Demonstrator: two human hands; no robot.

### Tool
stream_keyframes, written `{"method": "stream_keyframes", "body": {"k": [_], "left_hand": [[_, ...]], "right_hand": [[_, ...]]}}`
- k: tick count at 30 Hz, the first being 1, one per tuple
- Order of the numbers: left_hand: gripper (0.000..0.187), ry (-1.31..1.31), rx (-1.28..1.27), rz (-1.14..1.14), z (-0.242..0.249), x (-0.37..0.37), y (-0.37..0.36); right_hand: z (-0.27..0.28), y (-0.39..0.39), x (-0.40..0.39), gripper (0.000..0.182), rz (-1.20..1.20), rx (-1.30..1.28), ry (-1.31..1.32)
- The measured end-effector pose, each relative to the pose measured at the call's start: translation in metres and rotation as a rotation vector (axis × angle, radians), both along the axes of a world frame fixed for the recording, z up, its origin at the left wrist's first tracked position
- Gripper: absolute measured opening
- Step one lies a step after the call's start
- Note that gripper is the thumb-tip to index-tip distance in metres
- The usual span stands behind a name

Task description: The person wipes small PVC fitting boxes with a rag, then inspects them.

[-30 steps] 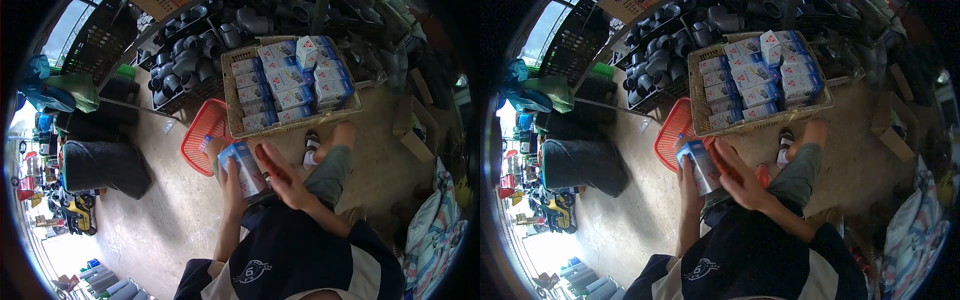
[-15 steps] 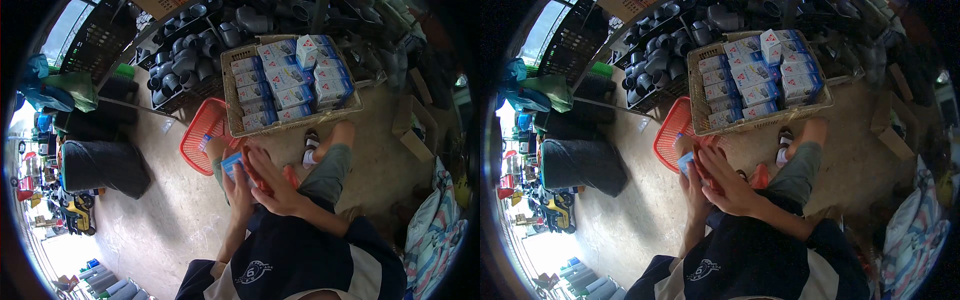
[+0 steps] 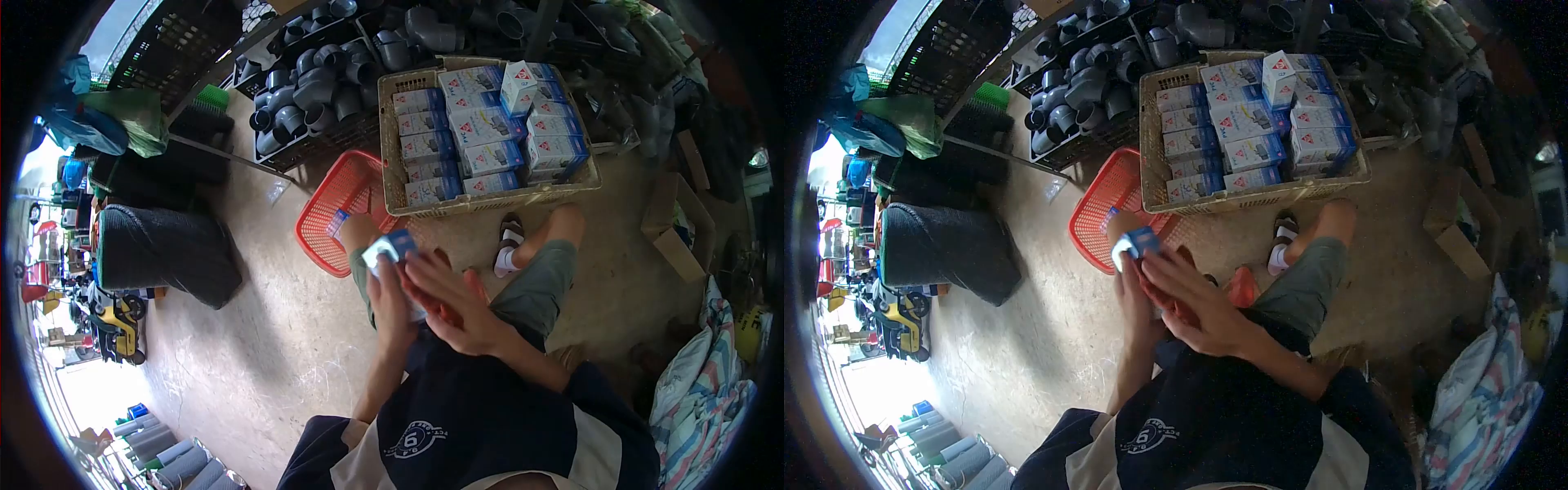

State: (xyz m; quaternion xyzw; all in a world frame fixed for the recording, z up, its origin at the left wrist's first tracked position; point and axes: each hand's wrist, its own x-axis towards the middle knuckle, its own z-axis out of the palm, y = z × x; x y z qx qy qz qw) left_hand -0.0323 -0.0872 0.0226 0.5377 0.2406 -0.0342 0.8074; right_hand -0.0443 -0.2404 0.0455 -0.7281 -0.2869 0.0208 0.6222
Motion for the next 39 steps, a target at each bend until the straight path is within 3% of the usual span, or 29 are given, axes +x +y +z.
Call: {"method": "stream_keyframes", "body": {"k": [3, 6, 9, 10, 13, 15, 17, 18, 19, 21, 22, 24, 25, 26, 30, 33, 36, 39], "left_hand": [[0.05, 0.007, -0.063, 0.121, -0.004, 0.008, 0.012], [0.052, -0.026, -0.291, 0.105, 0.001, 0.006, 0.019], [0.054, -0.027, -0.341, 0.031, 0.018, 0.0, 0.013], [0.054, -0.053, -0.298, -0.017, 0.013, -0.002, 0.012], [0.055, -0.131, -0.157, -0.148, 0.002, -0.007, -0.002], [0.056, -0.085, -0.21, -0.158, 0.003, -0.009, -0.016], [0.056, -0.078, -0.245, -0.148, 0.002, -0.011, -0.022], [0.06, -0.224, -0.3, -0.257, 0.019, -0.011, -0.019], [0.061, -0.205, -0.207, -0.246, 0.019, -0.01, -0.019], [0.064, -0.16, -0.017, -0.215, 0.019, -0.01, -0.018], [0.065, -0.076, -0.181, -0.134, 0.025, -0.005, -0.018], [0.065, -0.123, -0.171, -0.135, 0.008, 0.004, 0.0], [0.064, -0.145, -0.171, -0.133, -0.005, 0.008, 0.011], [0.064, -0.131, -0.39, -0.263, -0.015, 0.005, 0.022], [0.065, -0.067, -0.102, -0.219, 0.018, -0.014, -0.013], [0.064, -0.109, -0.167, -0.158, 0.017, -0.005, -0.017], [0.062, -0.282, 0.026, -0.122, 0.027, 0.003, -0.021], [0.064, -0.321, 0.015, -0.094, -0.008, 0.019, 0.002]], "right_hand": [[-0.019, -0.006, -0.017, 0.06, 0.185, 0.477, 0.387], [-0.031, -0.028, -0.021, 0.064, -0.018, 1.117, 1.192], [-0.028, -0.039, -0.007, 0.068, -0.209, 1.336, 1.299], [-0.033, -0.04, -0.005, 0.066, -0.089, 1.364, 1.193], [-0.025, -0.022, -0.008, 0.056, -0.253, 1.176, 1.074], [-0.009, -0.014, -0.012, 0.055, -0.245, 0.655, 1.073], [-0.005, -0.006, -0.009, 0.056, -0.235, 0.343, 0.768], [-0.009, 0.0, 0.0, 0.056, -0.23, 0.289, 0.478], [-0.008, 0.004, 0.007, 0.057, -0.223, 0.235, 0.192], [0.0, 0.0, 0.007, 0.064, -0.115, -0.039, 0.047], [0.002, 0.002, 0.005, 0.065, -0.075, -0.124, -0.047], [0.006, 0.002, -0.001, 0.069, 0.02, -0.301, -0.175], [0.006, 0.001, 0.002, 0.07, 0.054, -0.327, -0.252], [0.005, -0.002, 0.009, 0.07, 0.089, -0.354, -0.327], [0.005, -0.005, 0.041, 0.072, 0.074, -0.372, -0.347], [-0.002, 0.007, 0.049, 0.075, -0.198, -0.014, -0.063], [0.0, 0.021, 0.032, 0.073, -0.262, 0.04, -0.051], [0.01, 0.014, 0.03, 0.07, -0.043, -0.188, -0.238]]}}
